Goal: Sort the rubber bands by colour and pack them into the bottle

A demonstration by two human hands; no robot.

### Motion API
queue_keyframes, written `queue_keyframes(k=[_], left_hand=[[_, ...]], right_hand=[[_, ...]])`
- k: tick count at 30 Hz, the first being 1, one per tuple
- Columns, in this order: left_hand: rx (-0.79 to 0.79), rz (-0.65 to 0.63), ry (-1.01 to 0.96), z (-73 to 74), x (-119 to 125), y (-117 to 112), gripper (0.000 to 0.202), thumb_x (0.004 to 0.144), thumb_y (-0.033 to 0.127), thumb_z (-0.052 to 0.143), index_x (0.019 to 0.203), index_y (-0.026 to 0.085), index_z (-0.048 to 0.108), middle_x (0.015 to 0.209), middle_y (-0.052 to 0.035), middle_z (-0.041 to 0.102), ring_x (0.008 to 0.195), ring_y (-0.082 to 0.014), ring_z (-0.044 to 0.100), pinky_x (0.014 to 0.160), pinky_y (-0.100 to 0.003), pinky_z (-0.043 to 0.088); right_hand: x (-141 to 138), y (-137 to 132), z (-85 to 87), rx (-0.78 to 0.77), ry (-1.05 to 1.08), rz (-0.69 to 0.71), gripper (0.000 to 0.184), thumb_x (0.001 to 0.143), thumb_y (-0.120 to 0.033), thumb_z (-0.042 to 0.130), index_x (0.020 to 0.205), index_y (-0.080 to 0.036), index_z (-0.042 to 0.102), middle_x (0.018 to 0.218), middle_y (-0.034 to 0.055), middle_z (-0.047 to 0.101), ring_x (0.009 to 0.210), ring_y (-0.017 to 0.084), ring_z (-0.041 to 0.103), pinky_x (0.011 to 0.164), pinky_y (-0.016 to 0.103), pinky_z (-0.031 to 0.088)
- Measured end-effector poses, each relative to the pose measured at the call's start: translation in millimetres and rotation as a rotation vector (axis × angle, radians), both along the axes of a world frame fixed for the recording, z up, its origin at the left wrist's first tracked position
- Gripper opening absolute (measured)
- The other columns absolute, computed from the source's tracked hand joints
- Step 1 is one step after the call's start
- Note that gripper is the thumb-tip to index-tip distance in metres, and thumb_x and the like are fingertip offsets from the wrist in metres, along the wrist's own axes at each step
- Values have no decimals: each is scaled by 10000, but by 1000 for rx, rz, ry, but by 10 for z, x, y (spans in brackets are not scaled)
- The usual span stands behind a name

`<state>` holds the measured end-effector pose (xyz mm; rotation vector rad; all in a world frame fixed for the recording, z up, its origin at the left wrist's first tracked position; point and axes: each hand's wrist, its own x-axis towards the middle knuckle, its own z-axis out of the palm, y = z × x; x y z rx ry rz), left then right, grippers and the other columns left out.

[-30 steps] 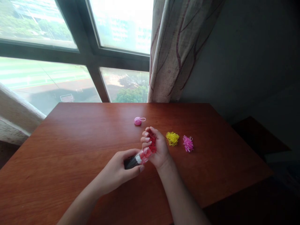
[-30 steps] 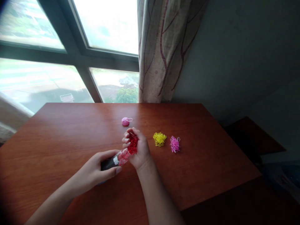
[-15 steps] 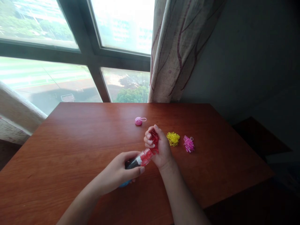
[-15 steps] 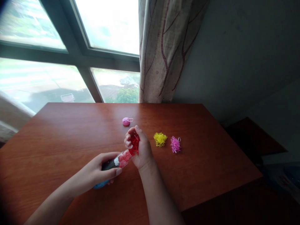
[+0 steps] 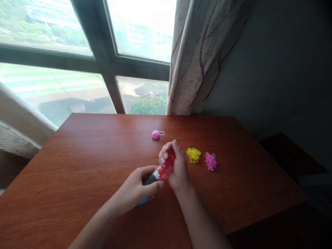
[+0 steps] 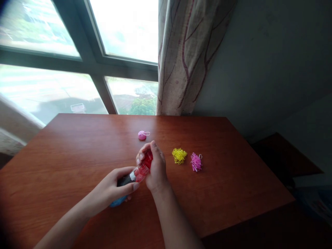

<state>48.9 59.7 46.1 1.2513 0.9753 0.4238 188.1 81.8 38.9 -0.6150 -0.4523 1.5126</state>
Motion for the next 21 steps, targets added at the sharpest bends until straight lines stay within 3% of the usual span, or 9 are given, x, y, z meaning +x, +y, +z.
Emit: queue_keyframes(k=[6, 14, 21], left_hand=[[-20, -30, -8, 7, 11, 8, 270, 746, 316, 699, 935, 146, 607, 709, 24, 546, 594, -118, 554, 558, -225, 471], [-120, -135, 10, 54, -78, 1, 252, 782, 359, 672, 885, 147, 583, 696, 22, 555, 568, -106, 555, 522, -206, 453], [-101, -40, -23, -10, 1, -2, 262, 779, 357, 681, 908, 152, 581, 669, 28, 553, 563, -113, 559, 531, -218, 460]], right_hand=[[58, 45, 16, -100, 175, -66, 327, 785, -428, 728, 663, -201, 527, 482, -103, 421, 404, 40, 394, 383, 139, 318], [90, 40, 19, -66, 130, 114, 425, 768, -513, 743, 646, -186, 501, 459, -111, 403, 357, 21, 322, 331, 126, 186], [21, 25, 0, -30, 41, -140, 379, 816, -471, 710, 664, -187, 510, 481, -104, 430, 397, 32, 379, 383, 142, 262]])
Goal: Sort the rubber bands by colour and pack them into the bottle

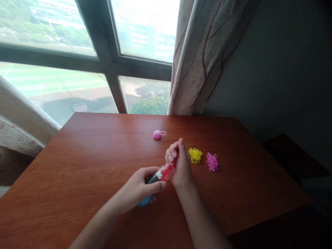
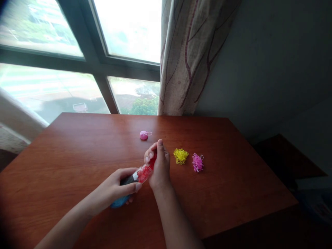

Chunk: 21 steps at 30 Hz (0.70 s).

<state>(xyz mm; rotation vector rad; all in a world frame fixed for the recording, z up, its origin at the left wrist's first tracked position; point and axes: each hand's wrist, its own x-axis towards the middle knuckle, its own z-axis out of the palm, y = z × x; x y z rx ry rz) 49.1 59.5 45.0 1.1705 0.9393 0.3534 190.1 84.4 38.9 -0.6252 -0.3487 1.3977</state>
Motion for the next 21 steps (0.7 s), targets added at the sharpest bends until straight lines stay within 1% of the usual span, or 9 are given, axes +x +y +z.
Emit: queue_keyframes(k=[3, 5, 8, 11, 14, 16, 21], left_hand=[[11, 28, 4, -12, 20, 6, 261, 761, 335, 699, 903, 145, 592, 667, 21, 562, 572, -120, 568, 540, -224, 465], [31, 48, 4, -24, 25, 7, 270, 770, 354, 693, 905, 137, 605, 671, 13, 569, 577, -123, 572, 545, -229, 470], [69, 84, -12, -52, 27, 4, 296, 786, 383, 682, 925, 130, 620, 679, 12, 567, 570, -115, 561, 542, -228, 470], [86, 105, -22, -79, 28, 1, 297, 780, 376, 698, 924, 129, 621, 679, 22, 553, 566, -106, 550, 540, -221, 469], [86, 114, -25, -90, 27, 2, 295, 783, 373, 699, 932, 131, 618, 680, 25, 550, 571, -105, 551, 538, -218, 471], [93, 117, -25, -86, 27, 4, 301, 792, 384, 692, 935, 130, 618, 679, 24, 553, 572, -105, 553, 536, -218, 473], [108, 115, -27, -46, 28, 10, 304, 795, 390, 687, 923, 123, 618, 654, 23, 556, 559, -102, 549, 530, -212, 472]], right_hand=[[-41, -9, -14, 21, -39, -85, 332, 851, -445, 677, 692, -185, 545, 511, -90, 459, 441, 44, 427, 427, 151, 314], [-68, -18, -12, 31, -56, -111, 287, 870, -421, 654, 730, -180, 585, 540, -77, 487, 478, 52, 459, 461, 159, 347], [-89, -36, 5, 46, -38, -94, 211, 887, -376, 606, 837, -175, 647, 583, -60, 525, 521, 70, 494, 502, 180, 386], [-78, -55, 20, 59, 13, -51, 167, 865, -301, 563, 930, -185, 664, 625, -50, 553, 550, 83, 511, 545, 200, 417], [-53, -66, 16, 68, 61, -2, 199, 815, -234, 525, 952, -201, 665, 667, -37, 577, 588, 96, 527, 588, 216, 441], [-41, -66, 4, 78, 69, 15, 254, 757, -174, 514, 958, -208, 666, 694, -30, 596, 611, 101, 539, 607, 220, 446], [-30, -53, -24, 91, 66, 26, 404, 624, -78, 507, 959, -230, 674, 723, -34, 617, 620, 97, 544, 603, 215, 437]])
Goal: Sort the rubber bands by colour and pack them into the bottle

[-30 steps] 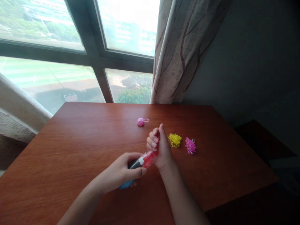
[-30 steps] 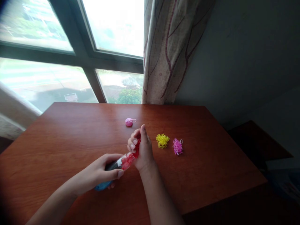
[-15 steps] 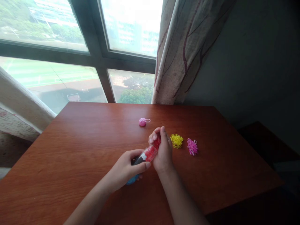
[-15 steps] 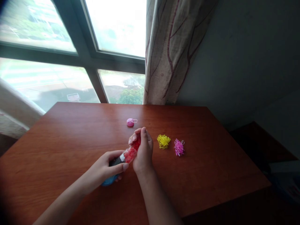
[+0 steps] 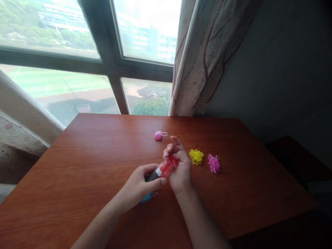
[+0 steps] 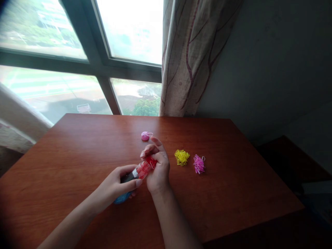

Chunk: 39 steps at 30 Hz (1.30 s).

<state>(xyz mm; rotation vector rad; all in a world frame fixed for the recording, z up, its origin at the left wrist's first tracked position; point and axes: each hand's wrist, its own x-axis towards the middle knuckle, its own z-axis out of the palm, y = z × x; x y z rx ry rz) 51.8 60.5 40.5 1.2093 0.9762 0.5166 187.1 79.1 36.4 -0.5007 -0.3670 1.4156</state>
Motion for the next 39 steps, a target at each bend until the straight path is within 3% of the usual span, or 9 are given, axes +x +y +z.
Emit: queue_keyframes(k=[12, 22, 32, 39], left_hand=[[21, 2, 15, -4, -27, 10, 261, 750, 309, 711, 911, 128, 616, 694, 11, 569, 582, -119, 576, 544, -220, 478], [32, -15, 35, 43, -14, 13, 267, 724, 295, 717, 910, 130, 619, 711, 15, 554, 588, -124, 569, 537, -220, 479], [33, -6, 44, 48, -25, 14, 236, 725, 282, 713, 873, 140, 598, 670, 21, 567, 570, -121, 565, 533, -218, 473], [39, 2, 44, 50, -26, 14, 226, 739, 289, 706, 861, 144, 585, 663, 25, 559, 560, -114, 555, 527, -211, 462]], right_hand=[[15, -6, 30, 65, -10, 138, 391, 514, 3, 496, 782, -225, 667, 662, -63, 572, 626, 90, 540, 595, 196, 404], [40, -6, 108, -83, 106, 122, 89, 756, -226, 564, 800, -207, 638, 628, -42, 552, 583, 99, 517, 567, 205, 431], [36, 8, 48, -81, 77, 138, 365, 591, -38, 509, 863, -236, 652, 742, -42, 625, 646, 91, 566, 582, 186, 456], [67, 64, -11, -238, 293, 150, 95, 789, -184, 601, 856, -182, 668, 776, -9, 682, 676, 79, 613, 598, 162, 500]])
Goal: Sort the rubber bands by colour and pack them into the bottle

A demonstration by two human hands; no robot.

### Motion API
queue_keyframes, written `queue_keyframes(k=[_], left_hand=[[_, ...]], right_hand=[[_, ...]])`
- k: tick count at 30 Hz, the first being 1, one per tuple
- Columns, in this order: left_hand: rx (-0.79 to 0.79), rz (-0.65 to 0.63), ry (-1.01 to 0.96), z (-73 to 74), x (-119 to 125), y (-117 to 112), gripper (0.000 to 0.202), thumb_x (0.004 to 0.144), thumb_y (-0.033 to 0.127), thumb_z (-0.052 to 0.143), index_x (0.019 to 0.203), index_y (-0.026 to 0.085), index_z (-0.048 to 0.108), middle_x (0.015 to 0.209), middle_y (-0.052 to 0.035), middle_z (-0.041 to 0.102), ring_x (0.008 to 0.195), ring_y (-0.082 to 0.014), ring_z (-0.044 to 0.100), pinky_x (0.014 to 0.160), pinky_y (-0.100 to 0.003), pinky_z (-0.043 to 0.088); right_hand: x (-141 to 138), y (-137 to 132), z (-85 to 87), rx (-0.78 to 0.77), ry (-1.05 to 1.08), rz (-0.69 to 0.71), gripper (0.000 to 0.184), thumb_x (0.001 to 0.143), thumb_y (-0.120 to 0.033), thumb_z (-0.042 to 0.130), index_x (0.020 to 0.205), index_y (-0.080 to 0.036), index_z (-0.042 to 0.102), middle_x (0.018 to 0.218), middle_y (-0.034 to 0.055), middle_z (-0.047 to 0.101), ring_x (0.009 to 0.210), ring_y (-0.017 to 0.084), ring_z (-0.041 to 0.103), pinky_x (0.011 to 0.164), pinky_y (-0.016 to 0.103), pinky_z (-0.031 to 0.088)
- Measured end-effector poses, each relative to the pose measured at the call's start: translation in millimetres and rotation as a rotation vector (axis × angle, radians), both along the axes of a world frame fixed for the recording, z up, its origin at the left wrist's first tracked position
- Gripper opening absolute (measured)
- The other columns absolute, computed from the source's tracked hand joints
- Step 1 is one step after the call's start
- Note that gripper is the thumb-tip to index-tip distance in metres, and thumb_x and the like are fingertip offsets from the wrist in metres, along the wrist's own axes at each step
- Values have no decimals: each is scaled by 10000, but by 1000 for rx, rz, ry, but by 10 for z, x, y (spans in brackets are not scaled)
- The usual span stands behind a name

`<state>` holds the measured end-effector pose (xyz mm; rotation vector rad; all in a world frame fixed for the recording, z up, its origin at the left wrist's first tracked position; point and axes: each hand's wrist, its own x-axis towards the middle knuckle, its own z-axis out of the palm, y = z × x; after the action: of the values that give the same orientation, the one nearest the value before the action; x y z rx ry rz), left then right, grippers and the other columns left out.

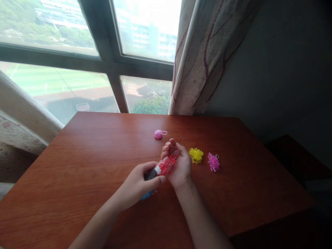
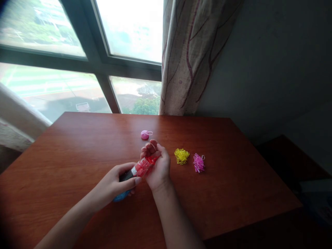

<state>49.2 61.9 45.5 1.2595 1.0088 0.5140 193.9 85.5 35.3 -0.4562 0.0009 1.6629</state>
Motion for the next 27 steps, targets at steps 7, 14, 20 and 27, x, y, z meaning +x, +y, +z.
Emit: queue_keyframes(k=[7, 14, 20, 27], left_hand=[[44, 24, 7, 16, -7, 5, 256, 734, 329, 717, 878, 150, 605, 697, 16, 576, 597, -131, 564, 540, -217, 463], [139, 46, 17, 56, -34, 0, 284, 759, 368, 688, 925, 143, 637, 690, 5, 594, 623, -135, 540, 557, -210, 442], [238, -111, 74, 43, -14, -40, 299, 783, 400, 668, 924, 136, 659, 749, 6, 573, 682, -136, 486, 613, -212, 406], [296, -140, 78, 25, 10, -53, 300, 797, 401, 653, 933, 134, 657, 775, 0, 560, 720, -146, 464, 644, -219, 386]], right_hand=[[-46, 31, -93, -102, 4, -32, 133, 832, -290, 623, 815, -167, 671, 782, 29, 724, 787, 115, 674, 696, 202, 552], [81, 77, -119, -154, 107, -59, 213, 887, -310, 556, 849, -139, 676, 847, 79, 726, 836, 127, 687, 697, 204, 584], [314, 120, -64, -63, 214, -114, 98, 849, -230, 609, 866, -152, 666, 837, 50, 713, 869, 112, 673, 660, 166, 595], [346, 105, -35, -40, 265, -135, 67, 828, -193, 626, 876, -161, 660, 845, 35, 710, 865, 102, 667, 658, 163, 603]])
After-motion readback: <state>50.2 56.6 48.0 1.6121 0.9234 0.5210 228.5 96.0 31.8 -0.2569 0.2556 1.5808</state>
